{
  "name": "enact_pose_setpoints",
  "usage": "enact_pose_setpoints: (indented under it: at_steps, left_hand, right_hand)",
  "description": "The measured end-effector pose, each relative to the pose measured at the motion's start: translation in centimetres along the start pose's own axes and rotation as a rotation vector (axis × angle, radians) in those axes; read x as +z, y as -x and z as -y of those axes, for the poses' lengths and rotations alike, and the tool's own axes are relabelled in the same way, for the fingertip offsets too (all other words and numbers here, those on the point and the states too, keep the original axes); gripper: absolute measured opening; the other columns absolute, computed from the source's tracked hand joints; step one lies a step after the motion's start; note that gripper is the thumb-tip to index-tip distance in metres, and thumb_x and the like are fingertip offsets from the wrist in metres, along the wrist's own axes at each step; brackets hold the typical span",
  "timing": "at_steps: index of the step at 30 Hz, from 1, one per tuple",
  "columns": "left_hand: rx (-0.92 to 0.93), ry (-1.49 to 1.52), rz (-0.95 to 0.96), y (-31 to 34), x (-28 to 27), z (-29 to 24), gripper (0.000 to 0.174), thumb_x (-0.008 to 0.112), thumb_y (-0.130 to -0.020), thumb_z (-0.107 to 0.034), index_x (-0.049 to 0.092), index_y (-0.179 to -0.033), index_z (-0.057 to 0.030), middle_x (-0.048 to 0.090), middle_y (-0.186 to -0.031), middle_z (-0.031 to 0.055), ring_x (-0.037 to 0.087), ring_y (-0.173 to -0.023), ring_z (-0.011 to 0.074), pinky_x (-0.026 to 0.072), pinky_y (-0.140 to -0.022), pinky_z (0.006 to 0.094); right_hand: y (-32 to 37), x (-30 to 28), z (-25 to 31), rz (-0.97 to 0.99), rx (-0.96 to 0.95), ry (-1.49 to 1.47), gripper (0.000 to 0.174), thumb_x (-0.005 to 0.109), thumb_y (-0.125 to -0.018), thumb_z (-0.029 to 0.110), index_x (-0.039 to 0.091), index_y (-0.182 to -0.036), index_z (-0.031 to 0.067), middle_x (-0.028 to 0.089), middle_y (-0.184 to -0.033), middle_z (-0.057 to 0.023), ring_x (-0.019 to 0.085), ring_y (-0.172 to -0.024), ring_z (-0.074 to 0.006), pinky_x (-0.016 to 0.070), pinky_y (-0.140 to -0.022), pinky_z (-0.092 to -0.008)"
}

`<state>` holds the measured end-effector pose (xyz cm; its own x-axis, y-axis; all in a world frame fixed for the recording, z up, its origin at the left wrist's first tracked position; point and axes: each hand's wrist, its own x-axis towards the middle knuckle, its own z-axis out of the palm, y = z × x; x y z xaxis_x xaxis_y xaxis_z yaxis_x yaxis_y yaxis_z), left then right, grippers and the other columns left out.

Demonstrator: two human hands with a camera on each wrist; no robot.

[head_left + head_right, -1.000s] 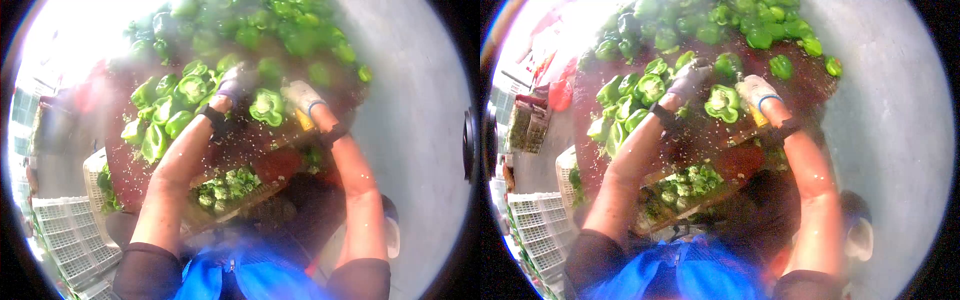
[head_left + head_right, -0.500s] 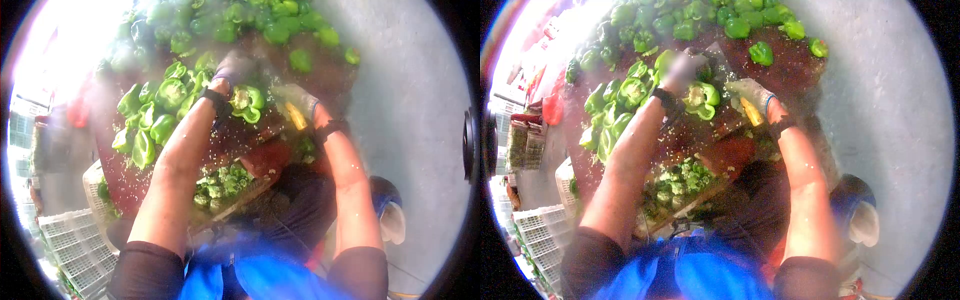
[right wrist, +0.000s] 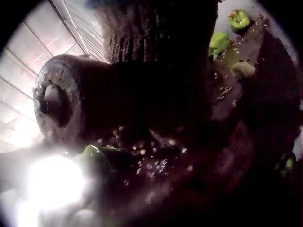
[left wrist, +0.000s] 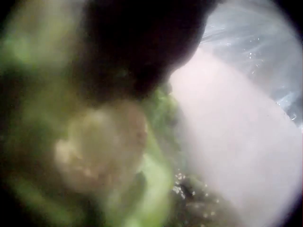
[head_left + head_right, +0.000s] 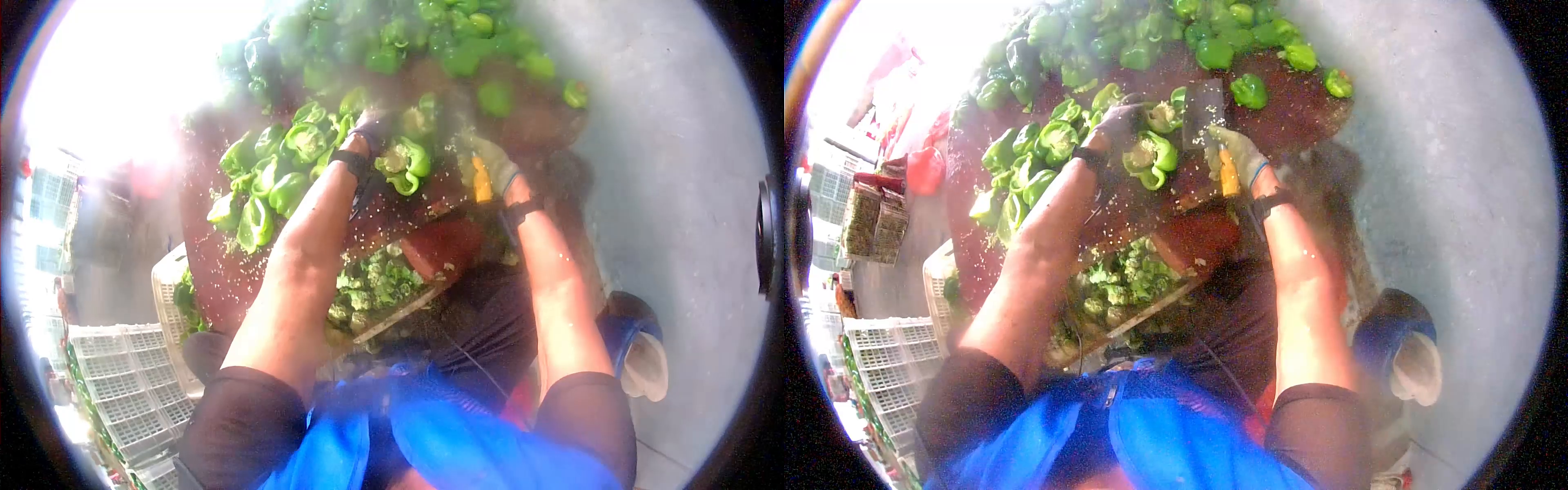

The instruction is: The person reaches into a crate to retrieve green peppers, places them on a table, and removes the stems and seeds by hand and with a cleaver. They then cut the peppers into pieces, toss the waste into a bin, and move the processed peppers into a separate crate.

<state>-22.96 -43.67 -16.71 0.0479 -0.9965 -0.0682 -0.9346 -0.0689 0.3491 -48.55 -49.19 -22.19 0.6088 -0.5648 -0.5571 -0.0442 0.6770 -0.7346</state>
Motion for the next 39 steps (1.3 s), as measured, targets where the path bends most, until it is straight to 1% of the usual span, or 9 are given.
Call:
enact_pose_setpoints:
  at_steps: [7, 10, 15, 28, 30, 32, 33, 35, 39]
  left_hand:
    - [-0.231, -0.167, -0.014, -1.9, -1.9, -2.5, 0.03, 0.061, -0.082, -0.017, 0.066, -0.112, -0.0141, 0.065, -0.115, 0.0076, 0.06, -0.107, 0.0214, 0.0499, -0.09, 0.0316]
    - [-0.06, -0.183, -0.239, -5.0, -1.0, -7.1, 0.034, 0.06, -0.082, -0.018, 0.064, -0.116, -0.0167, 0.064, -0.118, 0.0059, 0.058, -0.111, 0.0202, 0.0479, -0.094, 0.0314]
    - [0.276, -0.464, -0.055, -11.8, 4.5, -13.5, 0.061, 0.053, -0.085, -0.007, 0.041, -0.142, -0.0259, 0.037, -0.147, 0.014, 0.041, -0.132, 0.0347, 0.0454, -0.101, 0.0408]
    - [0.318, 0.438, 0.006, -14.9, 4.5, -12.1, 0.075, 0.075, -0.076, -0.027, 0.04, -0.137, -0.0048, 0.053, -0.127, 0.0134, 0.059, -0.108, 0.0208, 0.0526, -0.086, 0.0305]
    - [0.424, 0.606, -0.121, -11.1, 3.8, -8.2, 0.073, 0.075, -0.076, -0.026, 0.041, -0.136, -0.0029, 0.058, -0.121, 0.0106, 0.061, -0.101, 0.0168, 0.0529, -0.082, 0.0266]
    - [-0.047, 1.223, 0.015, 0.0, -3.9, -9.9, 0.066, 0.073, -0.076, -0.018, 0.044, -0.134, -0.0046, 0.061, -0.111, 0.0088, 0.062, -0.091, 0.0152, 0.0532, -0.077, 0.0241]
    - [0.016, 1.394, 0.0, 3.5, -3.6, -7.4, 0.067, 0.074, -0.074, -0.017, 0.045, -0.133, -0.0046, 0.059, -0.115, 0.0099, 0.061, -0.093, 0.0153, 0.053, -0.08, 0.0277]
    - [-0.041, 1.193, -0.163, 13.7, -4.9, -4.6, 0.069, 0.074, -0.074, -0.015, 0.043, -0.135, -0.0042, 0.056, -0.123, 0.0134, 0.06, -0.104, 0.0191, 0.0523, -0.088, 0.0329]
    - [-0.537, 1.326, -0.209, 30.8, -2.7, -0.5, 0.066, 0.07, -0.077, -0.006, 0.041, -0.137, -0.0062, 0.056, -0.124, 0.0139, 0.06, -0.107, 0.0221, 0.0529, -0.088, 0.0333]
  right_hand:
    - [5.5, 0.2, 3.7, -0.317, -0.458, 0.122, 0.028, 0.06, -0.091, 0.033, 0.062, -0.088, 0.0054, 0.062, -0.062, -0.007, 0.057, -0.044, -0.0158, 0.0476, -0.039, -0.0292]
    - [4.7, -3.3, 4.0, -0.616, -0.558, 0.145, 0.034, 0.06, -0.091, 0.034, 0.06, -0.085, 0.0011, 0.061, -0.059, -0.009, 0.057, -0.042, -0.0167, 0.048, -0.038, -0.0303]
    - [5.7, -5.4, 4.4, -0.75, -0.627, 0.208, 0.037, 0.061, -0.09, 0.036, 0.058, -0.076, 0.0025, 0.06, -0.059, -0.0101, 0.057, -0.042, -0.0185, 0.0469, -0.038, -0.0319]
    - [6.2, -4.2, 5.7, -0.714, -0.724, 0.114, 0.038, 0.058, -0.089, 0.041, 0.059, -0.08, 0.0037, 0.059, -0.063, -0.0063, 0.058, -0.051, -0.0162, 0.0471, -0.046, -0.0308]
    - [8.2, -3.0, 6.3, -0.746, -0.712, 0.341, 0.034, 0.056, -0.09, 0.038, 0.059, -0.088, 0.0044, 0.059, -0.066, -0.0043, 0.058, -0.056, -0.0162, 0.0492, -0.053, -0.0307]
    - [8.5, -0.6, 6.7, -0.711, -0.72, 0.265, 0.025, 0.054, -0.093, 0.03, 0.06, -0.098, 0.0063, 0.059, -0.073, -0.0024, 0.058, -0.063, -0.0163, 0.0506, -0.058, -0.0292]
    - [8.7, 2.5, 6.7, -0.655, -0.746, 0.243, 0.023, 0.053, -0.094, 0.028, 0.061, -0.1, 0.0069, 0.059, -0.075, -0.0018, 0.058, -0.065, -0.0158, 0.051, -0.06, -0.0284]
    - [14.9, 11.2, 6.7, -0.464, -0.911, 0.229, 0.024, 0.053, -0.095, 0.03, 0.061, -0.092, 0.0069, 0.058, -0.074, -0.002, 0.057, -0.066, -0.0129, 0.0504, -0.06, -0.0268]
    - [15.0, 11.3, 5.2, -0.289, -0.855, 0.194, 0.025, 0.051, -0.095, 0.027, 0.059, -0.08, 0.0091, 0.056, -0.067, -0.0017, 0.055, -0.059, -0.0101, 0.0504, -0.058, -0.0257]
